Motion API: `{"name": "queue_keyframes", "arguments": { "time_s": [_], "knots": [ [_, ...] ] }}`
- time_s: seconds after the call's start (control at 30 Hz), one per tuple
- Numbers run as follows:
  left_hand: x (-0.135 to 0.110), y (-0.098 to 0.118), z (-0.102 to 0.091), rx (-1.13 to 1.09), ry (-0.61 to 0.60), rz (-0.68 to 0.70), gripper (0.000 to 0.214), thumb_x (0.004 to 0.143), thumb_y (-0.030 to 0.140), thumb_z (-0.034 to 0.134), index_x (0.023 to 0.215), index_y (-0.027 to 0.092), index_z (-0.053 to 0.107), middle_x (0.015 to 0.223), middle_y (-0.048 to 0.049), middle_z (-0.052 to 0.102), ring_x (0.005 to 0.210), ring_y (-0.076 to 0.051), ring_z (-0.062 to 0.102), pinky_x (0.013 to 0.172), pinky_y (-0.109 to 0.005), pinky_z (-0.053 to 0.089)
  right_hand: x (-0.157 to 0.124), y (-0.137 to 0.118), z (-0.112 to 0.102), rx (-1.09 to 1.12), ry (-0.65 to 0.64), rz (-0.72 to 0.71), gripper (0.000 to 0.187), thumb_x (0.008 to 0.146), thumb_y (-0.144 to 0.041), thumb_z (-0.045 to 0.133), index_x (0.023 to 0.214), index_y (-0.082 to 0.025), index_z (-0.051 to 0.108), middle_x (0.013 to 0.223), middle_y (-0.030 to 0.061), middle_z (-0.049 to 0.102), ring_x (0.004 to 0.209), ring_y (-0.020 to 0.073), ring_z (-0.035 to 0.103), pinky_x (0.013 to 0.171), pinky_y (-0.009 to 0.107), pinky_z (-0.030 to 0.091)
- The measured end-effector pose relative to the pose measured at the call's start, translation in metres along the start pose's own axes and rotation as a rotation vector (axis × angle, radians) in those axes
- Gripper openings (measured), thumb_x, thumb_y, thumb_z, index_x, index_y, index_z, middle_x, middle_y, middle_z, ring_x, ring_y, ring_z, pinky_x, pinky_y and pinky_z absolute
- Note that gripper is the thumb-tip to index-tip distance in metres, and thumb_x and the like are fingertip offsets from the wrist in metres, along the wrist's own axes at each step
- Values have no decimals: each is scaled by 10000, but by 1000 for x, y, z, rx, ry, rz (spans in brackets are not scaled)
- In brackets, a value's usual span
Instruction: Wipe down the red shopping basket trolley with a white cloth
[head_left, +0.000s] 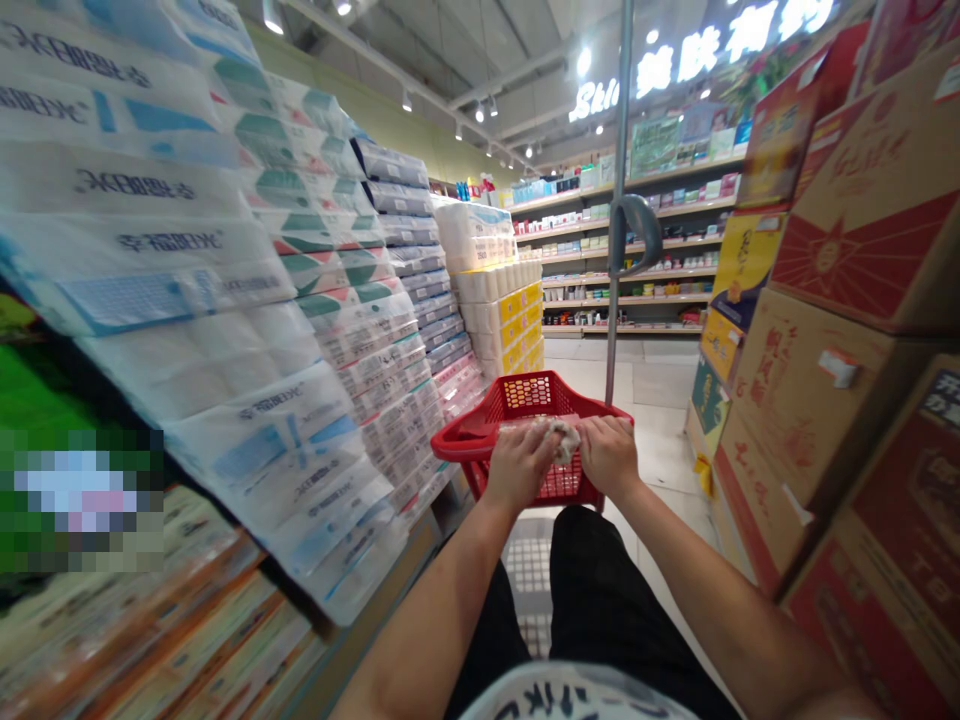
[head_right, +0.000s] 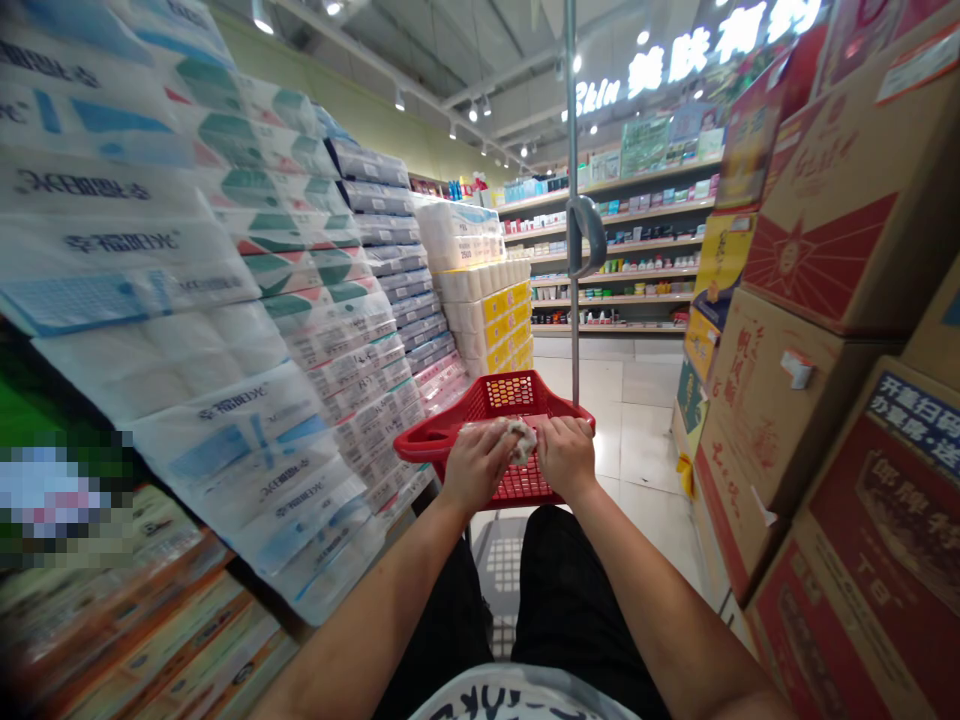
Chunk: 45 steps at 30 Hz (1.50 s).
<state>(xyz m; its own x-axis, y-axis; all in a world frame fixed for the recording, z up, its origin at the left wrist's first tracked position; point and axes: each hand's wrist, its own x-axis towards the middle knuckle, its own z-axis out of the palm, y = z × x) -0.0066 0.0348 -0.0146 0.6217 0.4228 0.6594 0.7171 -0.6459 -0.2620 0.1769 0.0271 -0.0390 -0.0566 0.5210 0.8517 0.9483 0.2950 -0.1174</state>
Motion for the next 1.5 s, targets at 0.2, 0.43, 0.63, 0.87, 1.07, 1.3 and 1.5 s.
{"name": "queue_keyframes", "arguments": {
  "time_s": [0.2, 0.43, 0.63, 0.87, 1.07, 1.3, 1.5],
  "knots": [
    [20, 17, -5, 30, -19, -224, 288, 947, 365, 373, 1078, 254, 604, 1094, -69, 635, 956, -238, 552, 813, -417, 416, 0, 1, -1, -9, -3, -2, 242, 928, -210, 409, 807, -190, 618, 769, 44, 630, 787, 202, 501, 796, 358, 276],
    [-1, 5, 1, -16, 23, -9, 299, 942, 318, 415, 1208, 296, 547, 1271, -49, 570, 1115, -234, 512, 904, -415, 396, 0, 1, 0, -7, 1, -10, 213, 913, -205, 435, 812, -194, 622, 766, 42, 628, 788, 203, 504, 791, 356, 280],
    [16, 15, -7, -22, -20, -226, 276, 949, 346, 370, 1066, 243, 598, 1111, -68, 620, 982, -220, 553, 842, -402, 414, 0, 0, 0, -8, 0, 2, 227, 920, -200, 421, 808, -196, 619, 763, 46, 629, 784, 204, 505, 801, 361, 279],
    [-6, 6, 0, -32, 55, 1, 301, 927, 309, 443, 1209, 300, 546, 1277, -46, 569, 1147, -243, 494, 937, -424, 367, -1, 1, -1, -10, 0, -17, 248, 936, -212, 404, 789, -199, 604, 768, 44, 627, 796, 203, 505, 798, 358, 274],
    [12, 2, -8, 48, -35, -359, 298, 955, 380, 349, 1032, 255, 608, 1000, -57, 659, 897, -204, 577, 788, -364, 403, 0, 1, 0, -16, -11, 0, 258, 932, -217, 400, 786, -194, 612, 761, 49, 623, 791, 205, 502, 805, 365, 279],
    [-14, -8, -4, -6, 61, -5, 333, 927, 303, 457, 1256, 289, 510, 1271, -54, 580, 1181, -246, 487, 951, -419, 359, -1, 2, -1, -14, 0, -3, 222, 911, -200, 439, 777, -192, 616, 764, 48, 626, 794, 204, 505, 802, 363, 285],
    [-7, -9, 0, 29, 97, -270, 257, 943, 325, 417, 1127, 239, 576, 1157, -71, 634, 1045, -229, 565, 853, -383, 420, -1, 1, 0, -19, 12, -2, 237, 923, -208, 428, 760, -196, 599, 748, 41, 620, 787, 201, 503, 801, 359, 284]
  ]
}}
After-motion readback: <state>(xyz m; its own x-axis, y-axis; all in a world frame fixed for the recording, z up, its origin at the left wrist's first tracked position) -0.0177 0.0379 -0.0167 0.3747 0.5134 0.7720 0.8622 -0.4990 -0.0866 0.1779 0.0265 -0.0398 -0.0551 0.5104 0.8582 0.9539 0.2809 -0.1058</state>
